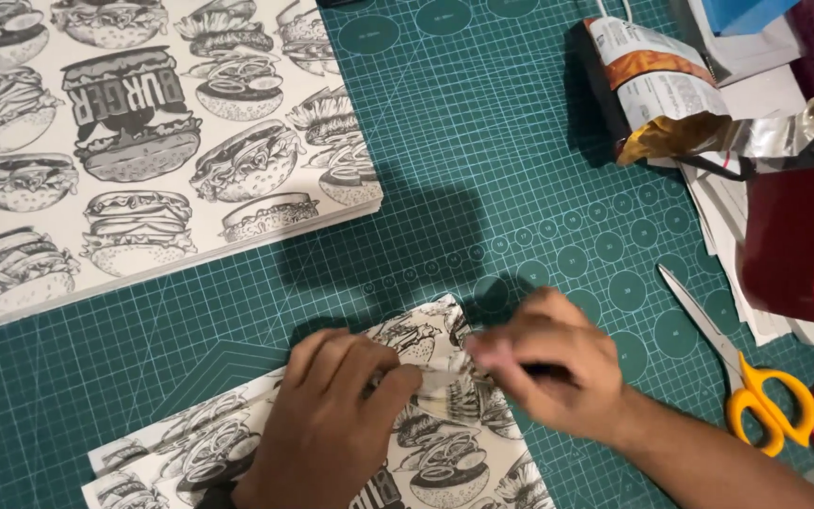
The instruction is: Folding printed burger wrapping papers and organizing them into neat stacks on a workstation.
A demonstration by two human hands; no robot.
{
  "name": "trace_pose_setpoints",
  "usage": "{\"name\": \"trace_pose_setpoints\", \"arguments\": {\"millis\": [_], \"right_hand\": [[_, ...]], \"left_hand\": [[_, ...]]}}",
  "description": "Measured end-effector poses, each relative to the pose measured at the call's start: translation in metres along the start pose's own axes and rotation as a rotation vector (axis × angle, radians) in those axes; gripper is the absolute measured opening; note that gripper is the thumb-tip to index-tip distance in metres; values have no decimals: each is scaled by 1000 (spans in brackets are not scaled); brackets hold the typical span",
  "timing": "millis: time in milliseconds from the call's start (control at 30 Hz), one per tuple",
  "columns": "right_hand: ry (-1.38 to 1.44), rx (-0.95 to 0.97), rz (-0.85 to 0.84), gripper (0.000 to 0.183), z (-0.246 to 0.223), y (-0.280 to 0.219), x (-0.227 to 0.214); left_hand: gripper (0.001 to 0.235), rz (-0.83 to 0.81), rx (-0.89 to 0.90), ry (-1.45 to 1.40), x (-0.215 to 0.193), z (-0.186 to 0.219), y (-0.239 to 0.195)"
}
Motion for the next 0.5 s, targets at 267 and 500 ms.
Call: {"name": "trace_pose_setpoints", "arguments": {"millis": [267, 500], "right_hand": [[-127, 167, -122, 34, 17, 3, 11], [-31, -30, -13, 30, -2, -3, 0]], "left_hand": [[6, -13, -3, -6, 0, 0, -1], [6, -13, 3, -12, 1, -1, -1]]}}
Point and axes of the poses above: each hand's wrist, its own y-axis towards the middle knuckle, its own x-axis out of the palm, z = x × y, the point moved 9 cm from there along y, towards the middle knuckle, and after that the axes turned 3 degrees about -x, right-handed, at the moved point
